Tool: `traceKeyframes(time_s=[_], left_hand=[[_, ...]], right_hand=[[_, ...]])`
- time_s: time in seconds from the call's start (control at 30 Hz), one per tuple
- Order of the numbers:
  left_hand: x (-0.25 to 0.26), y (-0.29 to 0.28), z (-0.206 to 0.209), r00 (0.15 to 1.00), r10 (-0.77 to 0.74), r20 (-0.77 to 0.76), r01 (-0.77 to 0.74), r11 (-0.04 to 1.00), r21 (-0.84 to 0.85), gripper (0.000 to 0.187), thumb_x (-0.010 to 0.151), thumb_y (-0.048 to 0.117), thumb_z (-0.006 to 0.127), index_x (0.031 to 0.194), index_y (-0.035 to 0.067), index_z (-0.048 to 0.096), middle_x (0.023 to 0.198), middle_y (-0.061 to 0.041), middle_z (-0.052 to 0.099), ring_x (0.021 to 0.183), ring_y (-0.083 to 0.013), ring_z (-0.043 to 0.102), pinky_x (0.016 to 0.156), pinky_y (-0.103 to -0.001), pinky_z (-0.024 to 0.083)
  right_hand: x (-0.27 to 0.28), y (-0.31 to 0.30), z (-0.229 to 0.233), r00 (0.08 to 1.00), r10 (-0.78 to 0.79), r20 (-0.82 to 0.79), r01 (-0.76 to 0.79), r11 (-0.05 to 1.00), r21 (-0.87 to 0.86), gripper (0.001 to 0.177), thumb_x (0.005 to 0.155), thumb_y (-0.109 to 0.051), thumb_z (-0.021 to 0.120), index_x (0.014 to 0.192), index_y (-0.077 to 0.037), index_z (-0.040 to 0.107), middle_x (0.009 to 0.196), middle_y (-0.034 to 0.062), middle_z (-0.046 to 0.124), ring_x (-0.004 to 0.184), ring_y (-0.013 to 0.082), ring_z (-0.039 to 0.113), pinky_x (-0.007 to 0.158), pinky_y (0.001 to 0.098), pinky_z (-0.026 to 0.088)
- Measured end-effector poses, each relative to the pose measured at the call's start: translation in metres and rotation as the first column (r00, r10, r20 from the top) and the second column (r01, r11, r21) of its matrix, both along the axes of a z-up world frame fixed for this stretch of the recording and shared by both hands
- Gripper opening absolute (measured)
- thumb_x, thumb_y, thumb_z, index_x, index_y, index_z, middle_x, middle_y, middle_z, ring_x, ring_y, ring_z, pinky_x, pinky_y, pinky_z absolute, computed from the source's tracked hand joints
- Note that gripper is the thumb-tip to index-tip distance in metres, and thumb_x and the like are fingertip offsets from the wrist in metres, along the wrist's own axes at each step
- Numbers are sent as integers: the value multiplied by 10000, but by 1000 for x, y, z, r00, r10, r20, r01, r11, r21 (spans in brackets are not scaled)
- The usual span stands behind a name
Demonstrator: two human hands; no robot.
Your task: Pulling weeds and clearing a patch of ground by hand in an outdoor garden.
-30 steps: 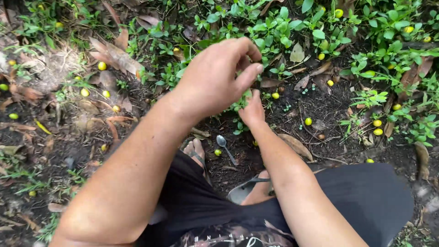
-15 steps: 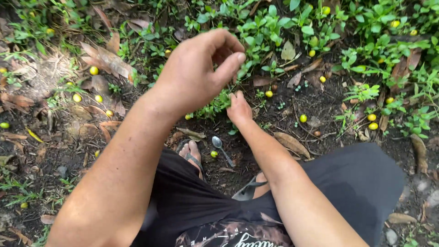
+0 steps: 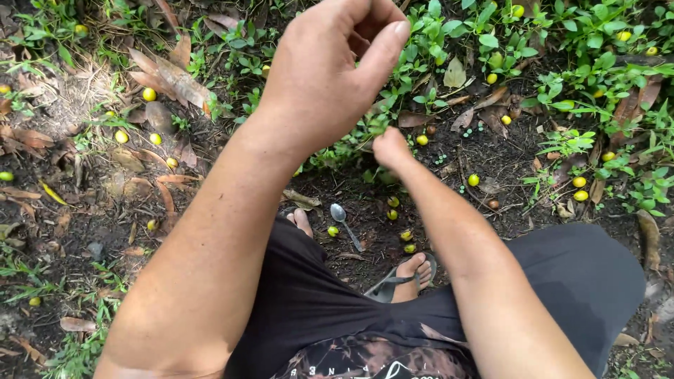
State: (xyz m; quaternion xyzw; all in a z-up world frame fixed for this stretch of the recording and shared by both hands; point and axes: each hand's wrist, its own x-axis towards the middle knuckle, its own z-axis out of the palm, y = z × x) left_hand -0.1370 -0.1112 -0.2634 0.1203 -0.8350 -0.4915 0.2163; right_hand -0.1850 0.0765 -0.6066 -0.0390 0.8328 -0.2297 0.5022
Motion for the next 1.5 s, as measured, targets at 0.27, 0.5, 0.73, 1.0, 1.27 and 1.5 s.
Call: traceKeyframes(time_s=[0.27, 0.5, 0.73, 1.0, 1.27, 1.5], left_hand=[[-5, 3, -6, 997, -37, -63, 36, 999, -24, 67, 967, 80, 656, 962, 17, 679, 774, -33, 684, 619, -106, 614, 533, -257, 510], [-5, 3, -7, 999, 2, -53, -1, 1000, 13, 74, 952, 102, 654, 954, 38, 690, 764, -6, 689, 607, -97, 602, 535, -252, 504], [-2, 0, -8, 999, 14, -52, -14, 1000, 0, 76, 958, 102, 646, 942, 39, 686, 762, -5, 678, 611, -100, 599, 544, -260, 505], [-3, -18, -14, 999, -45, -3, 45, 997, 60, 192, 1008, 169, 611, 986, 2, 703, 783, -15, 691, 635, -84, 606, 525, -236, 515], [46, -64, -119, 791, -254, 556, 263, 963, 65, 190, 1008, 225, 641, 1066, 62, 719, 889, -100, 736, 785, -242, 691, 726, -400, 552], [106, -39, -274, 432, -375, 820, 568, 820, 76, 426, 997, 234, 622, 1418, 183, 585, 1450, -185, 571, 1297, -384, 600, 1140, -522, 451]], right_hand=[[-125, 5, 99, 934, -326, -145, 298, 937, -185, 226, 1080, -140, 395, 1267, -195, 510, 1085, 2, 641, 546, 43, 427, 486, 213, 398], [-182, 30, 105, 613, -686, -391, 439, 708, -553, 295, 1046, -317, 429, 1148, -96, 595, 983, -26, 608, 816, 48, 623, 757, 190, 599], [-223, 44, 115, 412, -722, -556, 115, 647, -754, 492, 1003, -543, 486, 1051, -58, 546, 892, 10, 554, 763, 105, 640, 674, 273, 584], [-87, -29, 175, 948, 99, -302, -51, 986, 161, 1003, 975, -295, 731, 1655, -217, -3, 1692, 218, -29, 1489, 430, 284, 1205, 533, 323], [-24, -24, 50, 748, 605, -271, -556, 795, 241, 363, 968, -432, 636, 1114, -99, 651, 1152, 166, 636, 1051, 341, 669, 868, 501, 561], [8, 14, -1, 781, 614, -114, -569, 776, 272, 855, 799, -474, 857, 1393, -12, 452, 1385, 288, 472, 1199, 527, 621, 1010, 602, 546]])
